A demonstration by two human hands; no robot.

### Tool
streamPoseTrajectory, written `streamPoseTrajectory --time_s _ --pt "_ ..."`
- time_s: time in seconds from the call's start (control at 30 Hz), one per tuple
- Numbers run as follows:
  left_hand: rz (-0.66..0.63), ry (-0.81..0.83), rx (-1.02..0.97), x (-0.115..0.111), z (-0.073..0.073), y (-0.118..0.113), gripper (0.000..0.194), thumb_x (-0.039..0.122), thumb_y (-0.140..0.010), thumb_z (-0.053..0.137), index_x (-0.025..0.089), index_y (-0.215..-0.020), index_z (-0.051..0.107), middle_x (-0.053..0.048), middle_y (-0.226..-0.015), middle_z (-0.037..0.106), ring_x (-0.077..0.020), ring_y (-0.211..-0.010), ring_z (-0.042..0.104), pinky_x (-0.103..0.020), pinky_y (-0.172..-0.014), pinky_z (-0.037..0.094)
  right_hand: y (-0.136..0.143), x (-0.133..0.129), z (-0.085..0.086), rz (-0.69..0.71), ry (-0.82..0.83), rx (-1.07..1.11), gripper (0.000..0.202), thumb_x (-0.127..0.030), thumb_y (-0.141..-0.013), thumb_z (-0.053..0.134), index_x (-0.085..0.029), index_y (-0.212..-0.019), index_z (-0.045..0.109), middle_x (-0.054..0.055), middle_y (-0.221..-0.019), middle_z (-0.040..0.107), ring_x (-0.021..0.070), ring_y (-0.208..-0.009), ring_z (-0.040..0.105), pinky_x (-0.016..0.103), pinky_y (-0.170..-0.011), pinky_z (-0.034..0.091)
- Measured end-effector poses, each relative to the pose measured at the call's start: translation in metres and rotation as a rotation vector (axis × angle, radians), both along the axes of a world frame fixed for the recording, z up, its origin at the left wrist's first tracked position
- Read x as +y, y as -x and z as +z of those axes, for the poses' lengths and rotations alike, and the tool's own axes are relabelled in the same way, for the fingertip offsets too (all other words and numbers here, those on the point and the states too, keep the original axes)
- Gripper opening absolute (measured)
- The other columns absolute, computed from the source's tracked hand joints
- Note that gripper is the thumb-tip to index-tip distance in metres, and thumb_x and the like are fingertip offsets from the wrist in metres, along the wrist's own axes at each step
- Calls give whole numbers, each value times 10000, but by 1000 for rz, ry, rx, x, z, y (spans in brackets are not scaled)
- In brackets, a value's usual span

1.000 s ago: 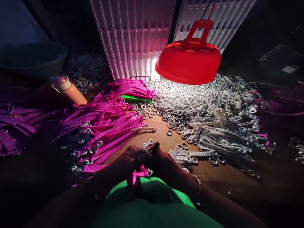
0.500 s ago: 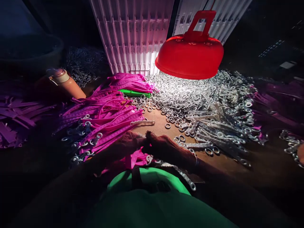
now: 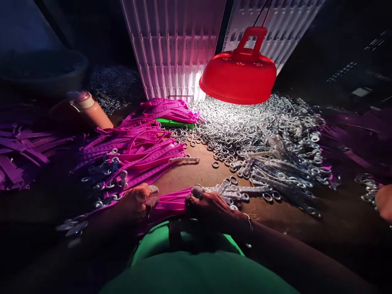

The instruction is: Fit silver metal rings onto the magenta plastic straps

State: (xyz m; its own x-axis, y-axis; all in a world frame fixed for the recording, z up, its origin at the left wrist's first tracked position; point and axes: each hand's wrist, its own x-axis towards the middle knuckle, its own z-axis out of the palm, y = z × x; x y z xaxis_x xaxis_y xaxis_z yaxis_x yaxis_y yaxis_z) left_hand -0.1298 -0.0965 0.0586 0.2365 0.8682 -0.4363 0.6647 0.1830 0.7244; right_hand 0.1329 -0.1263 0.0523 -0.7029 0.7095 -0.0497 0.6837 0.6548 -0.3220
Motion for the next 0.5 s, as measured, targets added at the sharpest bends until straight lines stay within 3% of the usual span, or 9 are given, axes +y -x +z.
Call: streamPoseTrajectory --time_s 0.1,0.17,0.27,0.37,0.5 --pt "-263 -204 335 -6 -24 -7 310 401 -859 463 192 -900 689 -96 -895 620 -275 -878 538 -378 -761 369 -9 3 -4 -74 47 -63 72 -217 -846 570 -175 -895 538 17 -776 550 109 -573 413 278 -520 152" --pt "-365 -326 398 -9 -32 -11 341 367 -904 388 193 -892 681 -86 -898 618 -273 -897 522 -412 -801 349 -18 3 -8 -143 75 -88 188 -339 -834 600 -171 -891 537 21 -760 557 119 -593 445 277 -539 168" --pt "-342 -412 280 -13 -46 -16 330 334 -916 388 169 -983 665 -83 -915 609 -247 -908 522 -397 -830 369 -30 1 -21 -184 45 -56 254 -380 -790 633 -170 -906 550 29 -743 571 140 -631 472 277 -568 192" --pt "-291 -450 180 -22 -62 -18 352 334 -919 394 139 -1086 635 -94 -920 597 -237 -922 524 -373 -842 399 -41 0 -33 -186 7 -29 177 -296 -761 640 -169 -859 565 26 -695 568 141 -614 459 278 -584 226" --pt "-290 -426 195 -36 -70 -22 371 347 -929 369 150 -1086 641 -96 -904 595 -244 -893 526 -386 -818 415 -54 11 -24 -84 127 72 72 -239 -827 571 -177 -862 581 24 -772 614 143 -689 517 286 -693 355"
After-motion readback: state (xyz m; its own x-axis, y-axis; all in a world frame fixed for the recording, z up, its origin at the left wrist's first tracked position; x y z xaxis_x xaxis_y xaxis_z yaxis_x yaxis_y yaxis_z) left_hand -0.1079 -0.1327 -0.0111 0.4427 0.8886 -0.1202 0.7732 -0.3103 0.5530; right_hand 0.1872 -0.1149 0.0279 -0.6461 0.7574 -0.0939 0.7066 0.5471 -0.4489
